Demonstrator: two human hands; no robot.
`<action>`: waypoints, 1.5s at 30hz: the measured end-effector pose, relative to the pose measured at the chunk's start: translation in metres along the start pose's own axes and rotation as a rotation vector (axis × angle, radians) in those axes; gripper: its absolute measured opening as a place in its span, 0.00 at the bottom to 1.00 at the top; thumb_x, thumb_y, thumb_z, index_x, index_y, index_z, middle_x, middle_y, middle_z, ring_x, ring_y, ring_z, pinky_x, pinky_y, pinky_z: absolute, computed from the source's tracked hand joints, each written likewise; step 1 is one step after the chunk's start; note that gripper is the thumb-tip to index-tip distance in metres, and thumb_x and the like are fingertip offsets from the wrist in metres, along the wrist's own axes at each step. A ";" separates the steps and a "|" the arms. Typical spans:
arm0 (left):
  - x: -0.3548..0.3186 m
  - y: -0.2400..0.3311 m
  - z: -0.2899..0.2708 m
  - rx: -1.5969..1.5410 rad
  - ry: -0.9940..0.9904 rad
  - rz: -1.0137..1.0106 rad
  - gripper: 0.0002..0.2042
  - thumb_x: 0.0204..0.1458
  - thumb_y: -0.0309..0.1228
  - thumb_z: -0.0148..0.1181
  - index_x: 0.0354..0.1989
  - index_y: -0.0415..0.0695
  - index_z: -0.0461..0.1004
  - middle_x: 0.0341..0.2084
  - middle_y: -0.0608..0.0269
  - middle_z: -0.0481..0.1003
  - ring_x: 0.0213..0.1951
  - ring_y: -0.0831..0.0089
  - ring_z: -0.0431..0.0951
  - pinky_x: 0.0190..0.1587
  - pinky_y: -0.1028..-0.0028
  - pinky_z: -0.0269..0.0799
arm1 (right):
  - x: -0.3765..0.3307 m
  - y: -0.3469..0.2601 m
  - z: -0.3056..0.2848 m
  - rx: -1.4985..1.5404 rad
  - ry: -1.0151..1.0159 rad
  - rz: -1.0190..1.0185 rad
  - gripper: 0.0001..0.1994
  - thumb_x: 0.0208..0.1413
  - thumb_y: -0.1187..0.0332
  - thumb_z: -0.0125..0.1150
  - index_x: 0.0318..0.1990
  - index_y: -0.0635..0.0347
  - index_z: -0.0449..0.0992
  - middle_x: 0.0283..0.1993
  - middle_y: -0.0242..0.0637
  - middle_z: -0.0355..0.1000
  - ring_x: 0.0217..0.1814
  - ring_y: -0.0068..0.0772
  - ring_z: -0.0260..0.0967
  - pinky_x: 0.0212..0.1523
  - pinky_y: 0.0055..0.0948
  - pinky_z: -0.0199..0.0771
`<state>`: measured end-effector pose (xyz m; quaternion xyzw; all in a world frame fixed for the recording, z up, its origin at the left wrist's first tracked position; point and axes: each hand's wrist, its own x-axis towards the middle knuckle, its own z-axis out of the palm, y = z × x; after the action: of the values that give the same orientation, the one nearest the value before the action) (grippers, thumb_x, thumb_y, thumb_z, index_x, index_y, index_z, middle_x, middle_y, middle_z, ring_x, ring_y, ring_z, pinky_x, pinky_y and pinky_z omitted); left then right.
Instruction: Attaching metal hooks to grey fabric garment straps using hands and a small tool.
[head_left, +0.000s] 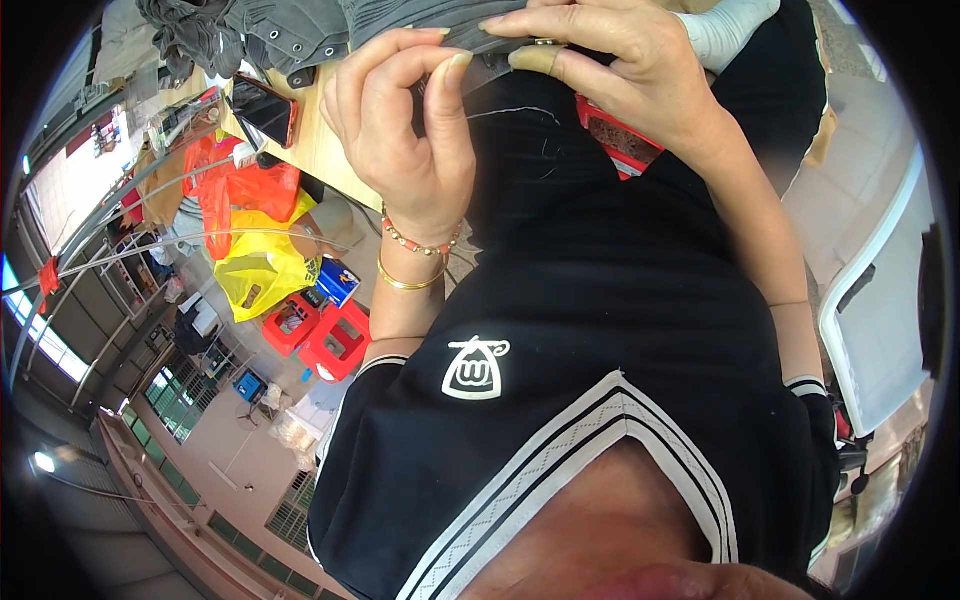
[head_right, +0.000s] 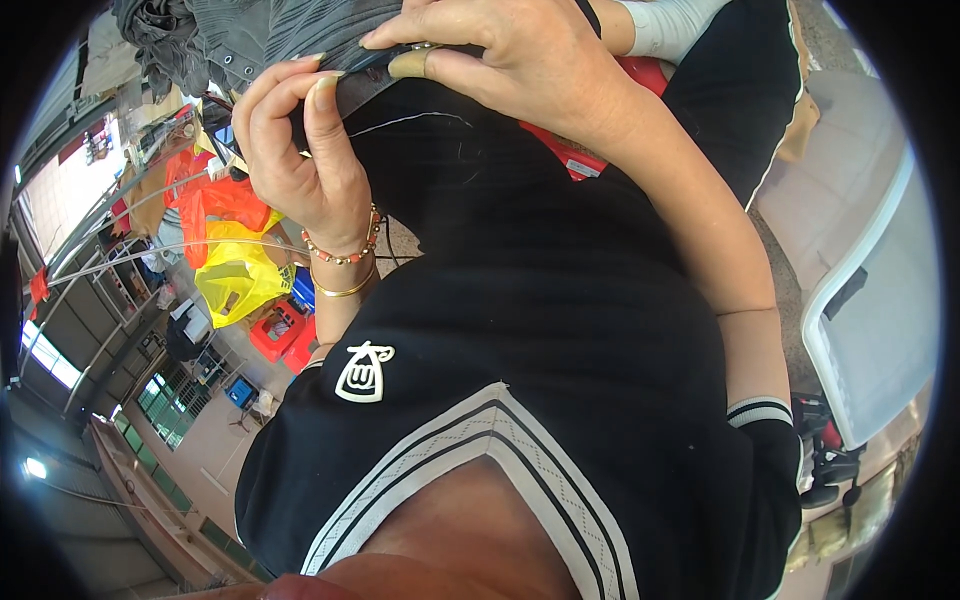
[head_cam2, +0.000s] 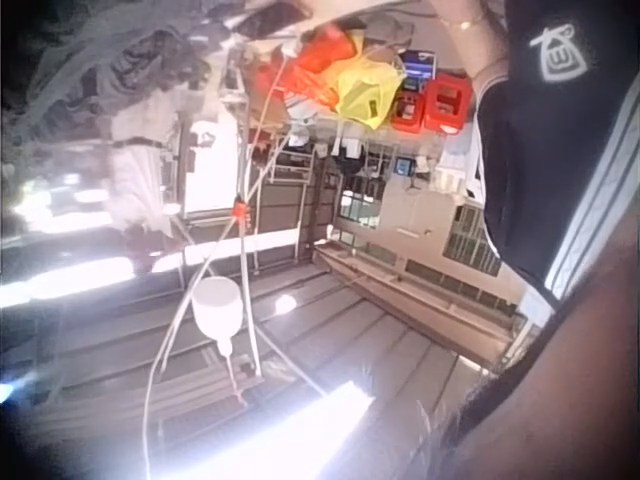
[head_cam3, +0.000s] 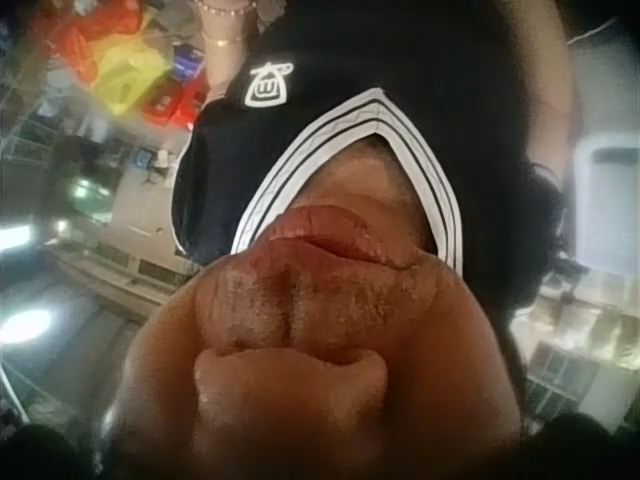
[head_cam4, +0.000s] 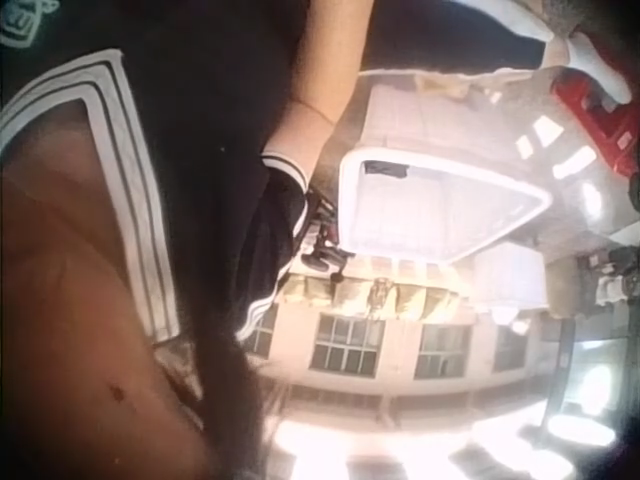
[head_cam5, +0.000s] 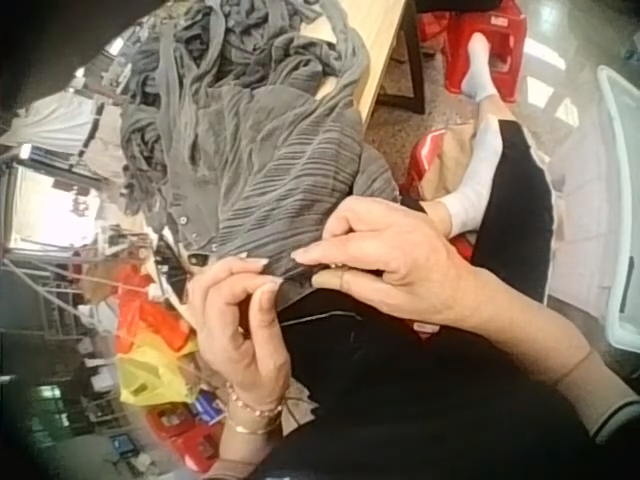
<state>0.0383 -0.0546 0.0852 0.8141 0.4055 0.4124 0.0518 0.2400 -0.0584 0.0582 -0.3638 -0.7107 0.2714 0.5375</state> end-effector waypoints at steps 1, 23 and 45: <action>0.000 0.000 -0.001 -0.002 -0.001 0.002 0.03 0.55 0.28 0.65 0.35 0.44 0.78 0.38 0.64 0.79 0.41 0.67 0.73 0.47 0.70 0.64 | 0.000 0.000 0.000 -0.029 0.007 -0.009 0.14 0.49 0.75 0.71 0.45 0.64 0.81 0.34 0.38 0.71 0.34 0.33 0.71 0.34 0.28 0.69; -0.054 -0.068 -0.047 -0.132 0.002 -0.359 0.07 0.53 0.24 0.67 0.36 0.40 0.75 0.33 0.61 0.75 0.41 0.65 0.74 0.54 0.67 0.69 | -0.001 -0.012 -0.001 0.192 -0.054 0.277 0.19 0.48 0.77 0.72 0.50 0.64 0.80 0.37 0.33 0.70 0.33 0.22 0.66 0.32 0.21 0.65; -0.013 -0.057 -0.034 0.081 0.100 0.286 0.12 0.40 0.19 0.72 0.36 0.41 0.81 0.33 0.62 0.81 0.33 0.69 0.81 0.36 0.76 0.77 | 0.010 -0.020 0.012 -0.020 -0.127 0.119 0.20 0.46 0.79 0.71 0.50 0.65 0.81 0.42 0.32 0.71 0.36 0.19 0.61 0.37 0.17 0.61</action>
<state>-0.0254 -0.0338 0.0754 0.8434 0.3038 0.4390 -0.0607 0.2223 -0.0617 0.0759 -0.3927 -0.7232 0.3183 0.4706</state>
